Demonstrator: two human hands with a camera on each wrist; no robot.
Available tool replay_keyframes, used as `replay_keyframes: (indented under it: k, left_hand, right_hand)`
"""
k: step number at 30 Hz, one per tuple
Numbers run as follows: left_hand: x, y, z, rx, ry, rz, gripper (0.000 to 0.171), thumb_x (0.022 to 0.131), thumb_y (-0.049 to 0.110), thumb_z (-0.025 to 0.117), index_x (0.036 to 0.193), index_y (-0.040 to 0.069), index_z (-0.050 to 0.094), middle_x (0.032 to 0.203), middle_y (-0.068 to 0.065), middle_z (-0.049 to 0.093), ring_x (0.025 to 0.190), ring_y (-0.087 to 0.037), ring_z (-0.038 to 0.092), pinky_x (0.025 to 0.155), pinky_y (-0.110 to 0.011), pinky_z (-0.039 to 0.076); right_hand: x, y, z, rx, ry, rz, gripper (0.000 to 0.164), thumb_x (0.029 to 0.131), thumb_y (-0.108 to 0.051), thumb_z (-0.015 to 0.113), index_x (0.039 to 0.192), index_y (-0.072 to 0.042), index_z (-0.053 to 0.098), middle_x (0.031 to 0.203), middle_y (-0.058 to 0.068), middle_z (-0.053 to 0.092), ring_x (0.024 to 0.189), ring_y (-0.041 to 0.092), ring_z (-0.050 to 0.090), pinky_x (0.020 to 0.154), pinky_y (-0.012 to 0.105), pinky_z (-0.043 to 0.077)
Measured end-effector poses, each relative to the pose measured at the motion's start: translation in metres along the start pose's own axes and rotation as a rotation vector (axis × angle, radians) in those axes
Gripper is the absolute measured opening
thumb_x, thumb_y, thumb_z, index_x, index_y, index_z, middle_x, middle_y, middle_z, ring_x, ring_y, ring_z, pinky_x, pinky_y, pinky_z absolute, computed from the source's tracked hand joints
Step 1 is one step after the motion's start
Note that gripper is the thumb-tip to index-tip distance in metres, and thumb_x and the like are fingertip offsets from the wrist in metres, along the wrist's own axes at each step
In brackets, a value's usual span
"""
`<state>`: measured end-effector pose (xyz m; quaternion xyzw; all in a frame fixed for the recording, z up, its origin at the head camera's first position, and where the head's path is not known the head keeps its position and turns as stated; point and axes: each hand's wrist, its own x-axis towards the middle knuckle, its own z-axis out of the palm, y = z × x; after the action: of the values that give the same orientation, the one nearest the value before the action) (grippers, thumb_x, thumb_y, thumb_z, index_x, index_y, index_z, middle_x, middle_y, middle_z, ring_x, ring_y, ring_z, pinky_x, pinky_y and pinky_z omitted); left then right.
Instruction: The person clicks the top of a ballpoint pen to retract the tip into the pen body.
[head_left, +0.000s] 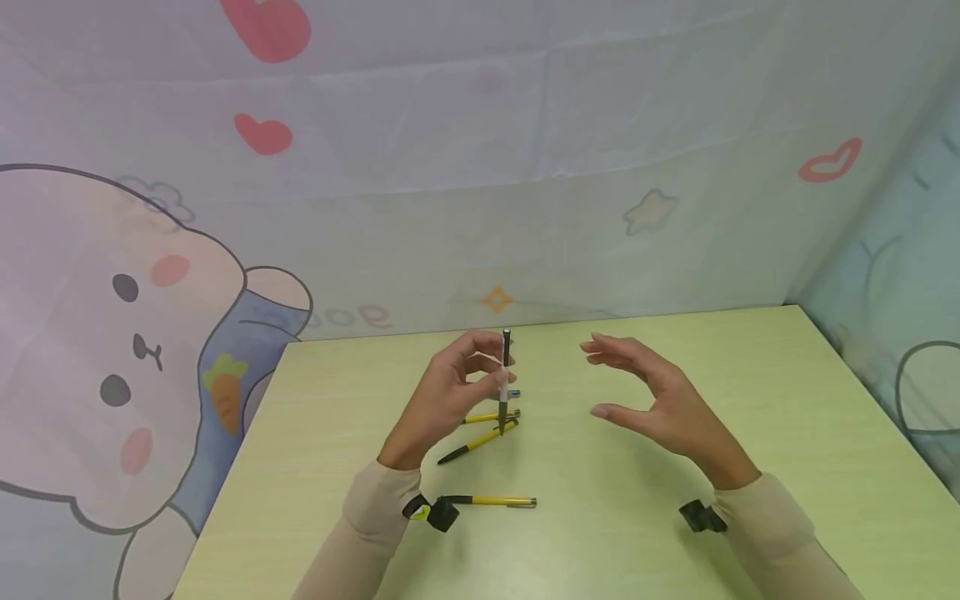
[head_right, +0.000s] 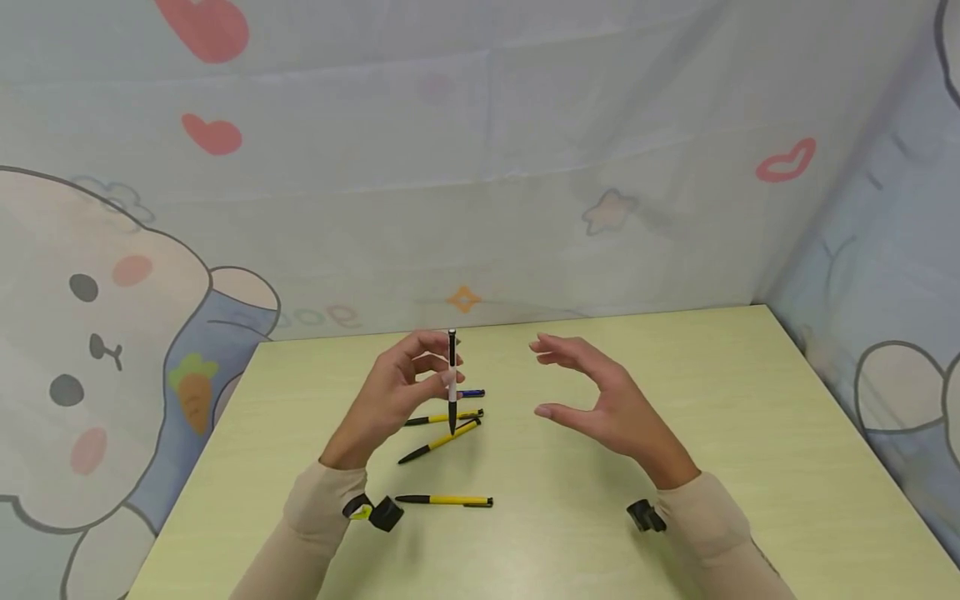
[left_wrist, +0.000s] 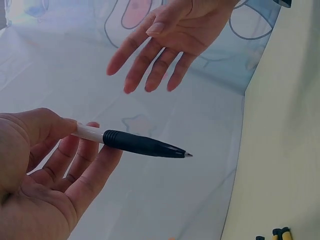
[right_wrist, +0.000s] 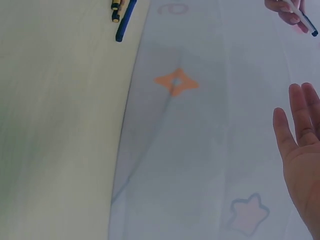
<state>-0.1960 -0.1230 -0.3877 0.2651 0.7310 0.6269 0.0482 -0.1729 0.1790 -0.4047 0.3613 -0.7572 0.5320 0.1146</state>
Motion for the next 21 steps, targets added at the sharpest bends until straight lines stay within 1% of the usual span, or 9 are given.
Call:
replay_keyframes:
  k: [3, 8, 10, 11, 16, 18, 21]
  left_hand:
    - [-0.001, 0.000, 0.001, -0.010, 0.002, -0.009, 0.029, 0.098, 0.006, 0.067, 0.126, 0.012, 0.060, 0.116, -0.012, 0.064, 0.105, -0.038, 0.068, 0.086, -0.041, 0.061]
    - [-0.003, 0.000, 0.002, -0.034, 0.004, -0.018, 0.030, 0.098, 0.006, 0.067, 0.126, 0.014, 0.061, 0.117, -0.012, 0.065, 0.106, -0.042, 0.067, 0.086, -0.042, 0.061]
    - [-0.004, 0.000, 0.003, -0.041, 0.004, -0.018, 0.031, 0.098, 0.006, 0.068, 0.127, 0.014, 0.061, 0.117, -0.012, 0.064, 0.107, -0.044, 0.066, 0.086, -0.042, 0.061]
    - [-0.005, 0.000, 0.003, -0.043, 0.003, -0.017, 0.031, 0.098, 0.007, 0.068, 0.127, 0.014, 0.061, 0.117, -0.012, 0.064, 0.107, -0.045, 0.066, 0.086, -0.042, 0.061]
    - [-0.005, -0.001, 0.004, -0.041, 0.004, -0.009, 0.031, 0.097, 0.007, 0.068, 0.127, 0.012, 0.060, 0.117, -0.012, 0.064, 0.105, -0.042, 0.067, 0.087, -0.041, 0.061]
    - [-0.006, -0.001, 0.005, -0.039, 0.006, -0.008, 0.031, 0.097, 0.006, 0.068, 0.127, 0.012, 0.060, 0.116, -0.011, 0.064, 0.104, -0.040, 0.068, 0.086, -0.041, 0.061]
    - [-0.005, -0.002, 0.005, -0.040, 0.007, -0.007, 0.031, 0.097, 0.006, 0.069, 0.126, 0.013, 0.061, 0.116, -0.010, 0.064, 0.103, -0.040, 0.068, 0.086, -0.041, 0.061]
  right_hand:
    - [0.005, -0.006, 0.001, -0.031, -0.007, -0.054, 0.084, 0.076, 0.010, 0.084, 0.149, -0.004, 0.046, 0.141, 0.010, 0.057, 0.125, 0.027, 0.059, 0.112, 0.031, 0.043]
    - [0.013, -0.012, 0.004, -0.079, -0.012, -0.124, 0.086, 0.073, 0.009, 0.086, 0.149, 0.000, 0.046, 0.140, 0.011, 0.057, 0.123, 0.030, 0.058, 0.111, 0.029, 0.043]
    - [0.016, -0.013, 0.005, -0.083, -0.012, -0.140, 0.087, 0.072, 0.009, 0.087, 0.148, 0.000, 0.046, 0.140, 0.011, 0.057, 0.123, 0.030, 0.058, 0.111, 0.028, 0.042]
    - [0.018, -0.014, 0.006, -0.085, -0.013, -0.147, 0.087, 0.071, 0.008, 0.087, 0.148, 0.001, 0.046, 0.141, 0.011, 0.057, 0.124, 0.028, 0.058, 0.111, 0.027, 0.042]
    - [0.023, -0.016, 0.009, -0.095, -0.020, -0.166, 0.088, 0.069, 0.007, 0.089, 0.146, 0.004, 0.046, 0.141, 0.011, 0.057, 0.125, 0.018, 0.057, 0.111, 0.025, 0.041]
    - [0.025, -0.017, 0.010, -0.100, -0.025, -0.168, 0.089, 0.069, 0.006, 0.090, 0.146, 0.004, 0.047, 0.141, 0.010, 0.057, 0.125, 0.018, 0.057, 0.111, 0.024, 0.041]
    - [0.027, -0.018, 0.011, -0.104, -0.034, -0.169, 0.090, 0.068, 0.005, 0.091, 0.147, 0.002, 0.047, 0.142, 0.009, 0.057, 0.125, 0.024, 0.057, 0.111, 0.023, 0.040]
